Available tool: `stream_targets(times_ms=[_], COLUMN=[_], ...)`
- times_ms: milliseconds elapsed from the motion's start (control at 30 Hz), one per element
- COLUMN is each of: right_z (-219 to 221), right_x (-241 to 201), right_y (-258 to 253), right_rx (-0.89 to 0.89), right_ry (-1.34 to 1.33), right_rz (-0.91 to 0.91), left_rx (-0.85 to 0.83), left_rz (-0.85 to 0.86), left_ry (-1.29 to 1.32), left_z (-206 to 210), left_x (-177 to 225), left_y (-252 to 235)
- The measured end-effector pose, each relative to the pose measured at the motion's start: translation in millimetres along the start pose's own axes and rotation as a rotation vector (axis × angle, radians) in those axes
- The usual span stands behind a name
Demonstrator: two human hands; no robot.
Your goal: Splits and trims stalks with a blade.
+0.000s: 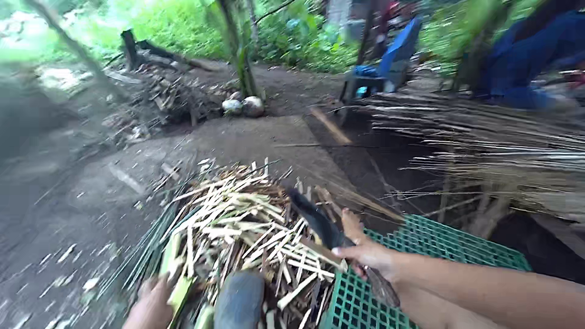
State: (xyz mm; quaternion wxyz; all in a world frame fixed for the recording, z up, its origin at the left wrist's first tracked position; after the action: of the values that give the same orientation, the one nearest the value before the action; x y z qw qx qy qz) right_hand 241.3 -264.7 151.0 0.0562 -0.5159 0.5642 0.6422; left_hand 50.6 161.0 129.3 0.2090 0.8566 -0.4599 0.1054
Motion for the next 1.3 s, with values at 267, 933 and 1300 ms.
stream_targets(times_ms=[267, 933, 1300], right_z=[67, 174, 227], right_x=[-11, -76, -19], right_y=[-90, -63, -84], right_rx=[-0.186, -0.449, -0.442], right_ry=[0.497, 0.506, 0.495], right_rz=[0.023, -0.417, -0.427], left_rx=[-0.119, 0.426, 0.393], left_rz=[-0.122, -0.028, -0.13], left_ry=[-0.219, 0.684, 0.785], left_z=[2, 184, 168], left_x=[13, 57, 36], left_y=[17, -19, -16])
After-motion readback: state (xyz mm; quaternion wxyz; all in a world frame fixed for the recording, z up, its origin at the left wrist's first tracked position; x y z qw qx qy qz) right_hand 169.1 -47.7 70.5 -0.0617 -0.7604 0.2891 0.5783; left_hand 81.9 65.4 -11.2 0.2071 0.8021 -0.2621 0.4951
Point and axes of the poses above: each hand's wrist, its own y-axis away from the middle knuckle, its own z-axis out of the palm, x = y × z, the point moved 9 cm from there along -y, towards the middle knuckle, and after that the axes turned 2 degrees about -y, right-handed, at the moved point
